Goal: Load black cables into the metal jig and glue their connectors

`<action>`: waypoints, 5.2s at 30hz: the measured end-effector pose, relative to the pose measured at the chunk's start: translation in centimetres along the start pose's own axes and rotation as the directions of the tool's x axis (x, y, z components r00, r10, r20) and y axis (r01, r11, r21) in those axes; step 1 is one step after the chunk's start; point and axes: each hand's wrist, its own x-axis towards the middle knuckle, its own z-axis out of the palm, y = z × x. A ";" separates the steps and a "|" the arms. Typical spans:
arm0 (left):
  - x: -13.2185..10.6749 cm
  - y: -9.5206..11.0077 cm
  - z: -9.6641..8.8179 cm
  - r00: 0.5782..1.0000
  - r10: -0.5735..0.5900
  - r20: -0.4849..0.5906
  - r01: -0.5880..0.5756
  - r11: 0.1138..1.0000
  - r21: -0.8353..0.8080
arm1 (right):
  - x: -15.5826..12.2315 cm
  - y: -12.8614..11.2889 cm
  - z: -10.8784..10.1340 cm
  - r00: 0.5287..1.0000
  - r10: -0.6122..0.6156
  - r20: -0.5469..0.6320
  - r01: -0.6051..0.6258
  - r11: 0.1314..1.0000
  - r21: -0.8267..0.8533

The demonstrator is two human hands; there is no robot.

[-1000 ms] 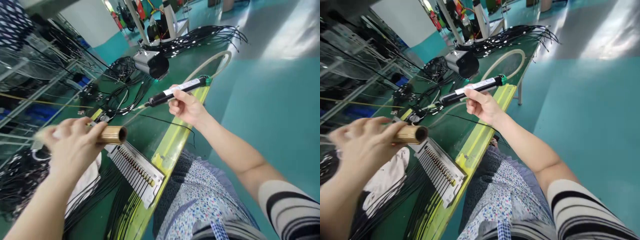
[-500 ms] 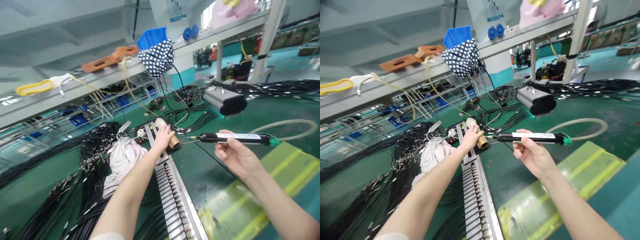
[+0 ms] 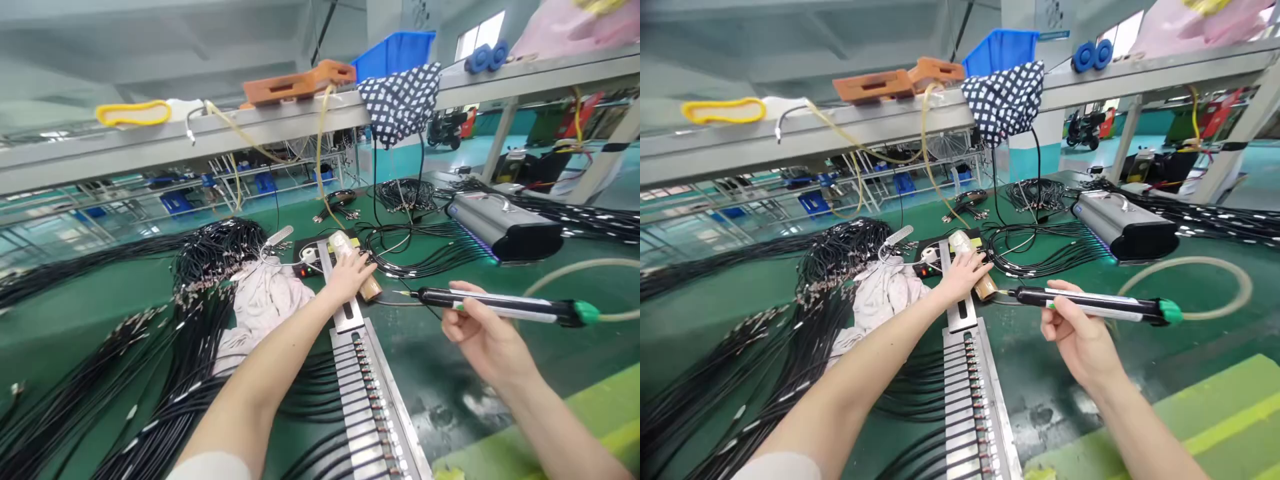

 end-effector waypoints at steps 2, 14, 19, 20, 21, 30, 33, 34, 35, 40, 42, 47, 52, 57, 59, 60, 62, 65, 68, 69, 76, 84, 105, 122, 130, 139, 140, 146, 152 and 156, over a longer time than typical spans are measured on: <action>-1.9 0.2 -0.7 0.995 -0.074 -0.065 0.071 0.996 -0.053 | -0.2 -0.3 0.5 1.000 -0.004 -0.019 0.002 0.996 -0.091; -17.2 6.1 -2.8 0.974 -0.227 0.015 0.209 0.865 -0.455 | -1.1 1.6 5.4 0.936 -0.305 0.178 0.316 0.498 -0.807; -17.8 7.4 -1.4 0.979 -0.202 -0.033 0.176 0.914 -0.365 | -0.8 4.4 5.6 0.946 -0.210 0.248 0.309 0.345 -0.886; -17.8 7.5 -1.1 0.978 -0.202 -0.050 0.171 0.916 -0.362 | -0.7 4.7 5.4 0.951 -0.193 0.241 0.295 0.334 -0.895; -17.8 7.5 -0.9 0.977 -0.204 -0.066 0.167 0.917 -0.362 | -0.5 4.9 5.2 0.955 -0.181 0.234 0.282 0.324 -0.903; -18.0 7.6 -0.5 0.975 -0.201 -0.094 0.154 0.917 -0.368 | -0.3 6.3 4.2 0.969 -0.114 0.220 0.245 0.318 -0.916; -18.1 7.6 -0.6 0.977 -0.197 -0.079 0.155 0.918 -0.364 | -0.3 6.5 4.2 0.971 -0.102 0.218 0.239 0.322 -0.916; -18.1 7.6 -0.6 0.978 -0.195 -0.075 0.156 0.919 -0.363 | -0.3 6.6 4.2 0.972 -0.099 0.214 0.235 0.323 -0.917; -18.1 7.6 -0.6 0.979 -0.194 -0.068 0.157 0.919 -0.362 | -0.3 6.6 4.1 0.972 -0.097 0.213 0.233 0.322 -0.918; -18.2 7.5 -0.8 0.980 -0.191 -0.048 0.160 0.913 -0.375 | -0.1 6.6 4.0 0.971 -0.086 0.221 0.237 0.312 -0.920; -18.2 7.4 -0.9 0.981 -0.191 -0.043 0.160 0.909 -0.385 | -0.1 6.6 4.0 0.974 -0.076 0.212 0.225 0.316 -0.922; -18.1 7.4 -0.9 0.982 -0.190 -0.021 0.166 0.901 -0.402 | 0.0 6.8 4.1 0.978 -0.058 0.202 0.210 0.331 -0.920; -18.0 7.3 -0.9 0.980 -0.195 -0.031 0.166 0.898 -0.409 | 0.0 6.8 4.1 0.976 -0.074 0.204 0.217 0.300 -0.929; -18.0 7.3 -0.9 0.981 -0.190 -0.031 0.162 0.901 -0.401 | 0.0 6.7 3.9 0.971 -0.101 0.215 0.236 0.291 -0.927; -18.1 7.3 -0.9 0.982 -0.186 -0.025 0.161 0.904 -0.397 | 0.0 6.7 4.0 0.971 -0.101 0.218 0.239 0.297 -0.925; -18.1 7.3 -0.9 0.983 -0.185 -0.022 0.161 0.904 -0.395 | 0.0 6.7 4.0 0.970 -0.099 0.220 0.240 0.299 -0.923; -18.1 7.3 -0.9 0.983 -0.183 -0.016 0.162 0.905 -0.394 | 0.0 6.7 4.1 0.970 -0.100 0.223 0.243 0.300 -0.922; -18.1 7.2 -1.0 0.983 -0.183 -0.014 0.163 0.906 -0.390 | 0.0 6.7 4.3 0.966 -0.109 0.235 0.257 0.290 -0.922; -18.0 7.2 -1.0 0.982 -0.186 -0.017 0.165 0.908 -0.386 | 0.0 6.7 4.2 0.961 -0.117 0.252 0.275 0.278 -0.920; -18.0 7.2 -1.0 0.982 -0.186 -0.016 0.166 0.908 -0.385 | 0.0 6.7 4.2 0.958 -0.121 0.258 0.282 0.272 -0.920; -18.0 7.2 -1.0 0.983 -0.185 -0.001 0.171 0.906 -0.388 | -0.1 6.6 4.3 0.939 -0.143 0.311 0.338 0.241 -0.910; -18.0 7.1 -1.0 0.982 -0.188 0.006 0.174 0.899 -0.402 | -0.2 6.3 4.1 0.950 -0.119 0.288 0.310 0.254 -0.916; -18.1 7.1 -1.2 0.983 -0.183 0.007 0.171 0.902 -0.396 | -0.4 6.3 4.2 0.946 -0.108 0.307 0.325 0.249 -0.913; -18.1 7.1 -1.1 0.985 -0.173 0.014 0.164 0.904 -0.395 | -0.9 5.9 4.6 0.930 -0.185 0.317 0.358 0.264 -0.896; -18.1 7.1 -1.0 0.986 -0.168 0.022 0.162 0.900 -0.406 | -0.7 6.4 4.5 0.939 -0.130 0.319 0.343 0.264 -0.901; -18.1 7.1 -1.1 0.985 -0.169 0.015 0.161 0.898 -0.410 | -0.7 6.3 4.6 0.935 -0.134 0.327 0.351 0.245 -0.904; -18.1 7.1 -1.1 0.985 -0.170 0.014 0.160 0.898 -0.410 | -0.7 6.3 4.6 0.933 -0.137 0.332 0.357 0.242 -0.902; -18.1 7.1 -1.1 0.986 -0.169 0.011 0.159 0.899 -0.409 | -0.8 6.1 4.6 0.931 -0.152 0.332 0.360 0.235 -0.903; -18.0 7.1 -1.3 0.984 -0.177 0.015 0.168 0.899 -0.403 | -1.2 5.8 4.0 0.917 -0.277 0.286 0.365 0.293 -0.884; -17.9 7.1 -1.6 0.981 -0.192 0.014 0.182 0.904 -0.386 | -1.2 6.0 4.2 0.910 -0.234 0.342 0.396 0.246 -0.885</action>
